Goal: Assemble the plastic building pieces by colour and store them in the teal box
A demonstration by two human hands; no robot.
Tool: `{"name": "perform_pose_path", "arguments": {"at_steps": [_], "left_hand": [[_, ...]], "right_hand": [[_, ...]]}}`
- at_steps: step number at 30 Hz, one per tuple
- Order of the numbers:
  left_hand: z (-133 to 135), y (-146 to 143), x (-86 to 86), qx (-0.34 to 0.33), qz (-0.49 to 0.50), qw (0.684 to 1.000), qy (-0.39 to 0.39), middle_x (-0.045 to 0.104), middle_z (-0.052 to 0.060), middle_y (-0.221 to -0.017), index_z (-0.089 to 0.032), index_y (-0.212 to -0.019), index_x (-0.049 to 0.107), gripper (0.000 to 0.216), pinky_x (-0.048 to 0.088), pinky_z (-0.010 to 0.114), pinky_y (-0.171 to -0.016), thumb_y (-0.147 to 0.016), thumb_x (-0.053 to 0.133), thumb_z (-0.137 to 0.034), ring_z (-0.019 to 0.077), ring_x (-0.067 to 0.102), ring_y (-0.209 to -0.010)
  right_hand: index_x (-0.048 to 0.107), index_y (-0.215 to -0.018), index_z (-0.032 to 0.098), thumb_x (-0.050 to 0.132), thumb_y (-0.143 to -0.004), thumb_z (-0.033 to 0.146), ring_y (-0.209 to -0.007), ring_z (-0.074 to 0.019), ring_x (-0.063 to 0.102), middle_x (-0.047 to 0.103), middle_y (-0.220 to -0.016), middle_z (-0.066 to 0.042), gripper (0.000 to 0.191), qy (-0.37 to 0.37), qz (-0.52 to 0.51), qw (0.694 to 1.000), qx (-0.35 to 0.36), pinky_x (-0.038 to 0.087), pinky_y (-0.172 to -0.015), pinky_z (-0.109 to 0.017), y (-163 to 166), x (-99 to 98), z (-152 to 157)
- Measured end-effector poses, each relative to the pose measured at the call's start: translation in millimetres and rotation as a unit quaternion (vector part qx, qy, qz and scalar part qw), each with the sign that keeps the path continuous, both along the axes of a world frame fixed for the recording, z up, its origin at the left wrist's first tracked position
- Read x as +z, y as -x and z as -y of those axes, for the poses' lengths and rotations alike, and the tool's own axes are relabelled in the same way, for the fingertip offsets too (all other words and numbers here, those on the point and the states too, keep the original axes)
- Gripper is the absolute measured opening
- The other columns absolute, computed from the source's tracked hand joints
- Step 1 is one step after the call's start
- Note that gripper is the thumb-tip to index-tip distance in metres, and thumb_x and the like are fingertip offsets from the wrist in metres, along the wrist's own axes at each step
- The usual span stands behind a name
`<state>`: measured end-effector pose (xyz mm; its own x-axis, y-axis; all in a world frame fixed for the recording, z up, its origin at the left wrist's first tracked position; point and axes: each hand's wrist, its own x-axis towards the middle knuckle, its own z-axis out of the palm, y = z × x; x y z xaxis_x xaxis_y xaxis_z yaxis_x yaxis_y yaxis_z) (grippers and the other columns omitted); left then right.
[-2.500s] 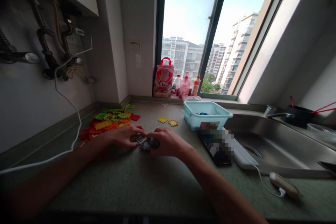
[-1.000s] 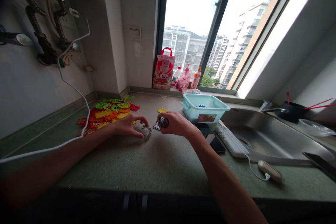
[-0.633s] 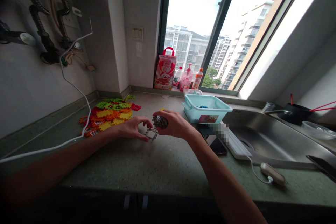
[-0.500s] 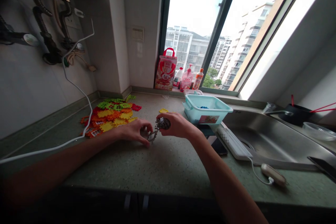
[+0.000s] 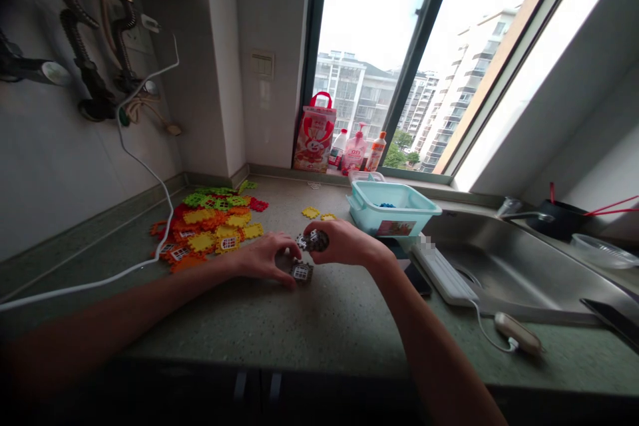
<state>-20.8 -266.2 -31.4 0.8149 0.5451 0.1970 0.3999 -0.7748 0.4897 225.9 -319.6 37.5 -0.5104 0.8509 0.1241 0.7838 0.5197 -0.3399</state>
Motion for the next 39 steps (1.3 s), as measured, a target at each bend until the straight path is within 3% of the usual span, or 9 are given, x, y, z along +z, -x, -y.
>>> {"name": "perform_pose_path", "arguments": {"at_steps": [4,8,11,18,21,26,29,34,39], "left_hand": [[-2.6,-0.6,-2.2,-0.004,0.019,0.999,-0.049,0.073,0.004,-0.109,-0.024,-0.118,0.073,0.064,0.044,0.036,-0.096,-0.068,0.089,-0.060,0.0265,0.065,-0.104],[-14.0,5.7,-3.5,0.009,-0.023,0.984,-0.177,0.064,0.008,-0.140,-0.027,-0.134,0.066,0.049,0.038,0.045,-0.110,-0.086,0.070,-0.038,0.0318,0.056,-0.129],[-21.2,8.9,-4.9,0.014,-0.067,0.974,-0.216,0.057,0.006,-0.153,-0.031,-0.136,0.066,0.043,0.036,0.049,-0.113,-0.094,0.060,-0.035,0.0324,0.049,-0.140],[-23.1,24.3,10.1,0.034,-0.051,0.980,-0.191,0.076,0.006,-0.107,-0.024,-0.100,0.075,0.022,0.042,0.041,-0.104,-0.091,0.068,-0.043,0.0265,0.066,-0.110],[-21.7,26.8,12.8,0.037,-0.037,0.987,-0.154,0.076,0.005,-0.102,-0.023,-0.100,0.073,0.031,0.045,0.039,-0.097,-0.084,0.077,-0.049,0.0259,0.067,-0.102],[-17.7,13.3,1.0,0.027,-0.002,0.996,-0.090,0.075,0.002,-0.107,-0.024,-0.123,0.064,0.065,0.046,0.037,-0.095,-0.075,0.083,-0.063,0.0249,0.068,-0.100],[-19.3,8.6,-2.0,0.018,-0.015,0.994,-0.109,0.074,0.004,-0.112,-0.024,-0.129,0.063,0.082,0.048,0.038,-0.094,-0.066,0.085,-0.073,0.0276,0.068,-0.102],[-27.5,24.7,5.9,0.009,-0.062,0.986,-0.152,0.068,0.009,-0.136,-0.026,-0.148,0.052,0.114,0.040,0.043,-0.109,-0.054,0.087,-0.079,0.0341,0.062,-0.123],[-30.9,40.3,13.6,-0.001,-0.069,0.985,-0.159,0.072,0.008,-0.128,-0.026,-0.151,0.051,0.111,0.039,0.039,-0.109,-0.059,0.086,-0.077,0.0315,0.063,-0.119]], "right_hand": [[0.074,-0.118,0.024,0.076,-0.075,0.028,-0.077,-0.0187,0.068,0.077,-0.089,-0.001,0.043,0.056,0.037,0.998,0.008,0.050,-0.073,-0.027,5.4,1.7,8.3],[0.073,-0.122,0.026,0.079,-0.072,0.026,-0.095,-0.0239,0.071,0.077,-0.107,-0.005,0.051,0.031,0.060,0.997,0.048,0.050,-0.086,-0.030,23.7,-15.1,11.3],[0.070,-0.128,0.028,0.082,-0.072,0.031,-0.107,-0.0269,0.070,0.074,-0.120,-0.006,0.056,0.008,0.051,0.996,0.072,0.050,-0.094,-0.033,34.7,-27.0,10.8],[0.070,-0.127,0.030,0.082,-0.074,0.038,-0.087,-0.0243,0.071,0.075,-0.102,-0.005,0.055,-0.006,0.087,0.995,0.051,0.048,-0.076,-0.029,37.1,-30.6,9.5],[0.071,-0.122,0.027,0.082,-0.074,0.034,-0.085,-0.0232,0.070,0.074,-0.100,-0.005,0.049,-0.031,0.074,0.996,0.040,0.046,-0.074,-0.028,26.8,-25.3,5.9],[0.069,-0.121,0.024,0.080,-0.079,0.031,-0.095,-0.0236,0.070,0.075,-0.105,-0.006,0.044,-0.101,0.007,0.994,0.029,0.048,-0.083,-0.030,16.4,-15.5,-2.6],[0.069,-0.126,0.025,0.081,-0.079,0.032,-0.096,-0.0240,0.070,0.076,-0.106,-0.006,0.049,-0.091,0.016,0.995,0.048,0.048,-0.082,-0.030,25.3,-19.4,-6.8],[0.069,-0.126,0.027,0.083,-0.074,0.038,-0.092,-0.0256,0.072,0.077,-0.107,-0.006,0.055,-0.059,0.088,0.993,0.045,0.048,-0.078,-0.029,43.3,-30.5,-15.0],[0.064,-0.138,0.026,0.087,-0.068,0.040,-0.106,-0.0306,0.070,0.074,-0.120,-0.010,0.075,-0.011,0.126,0.990,0.064,0.049,-0.087,-0.033,48.6,-24.2,-20.4]]}}
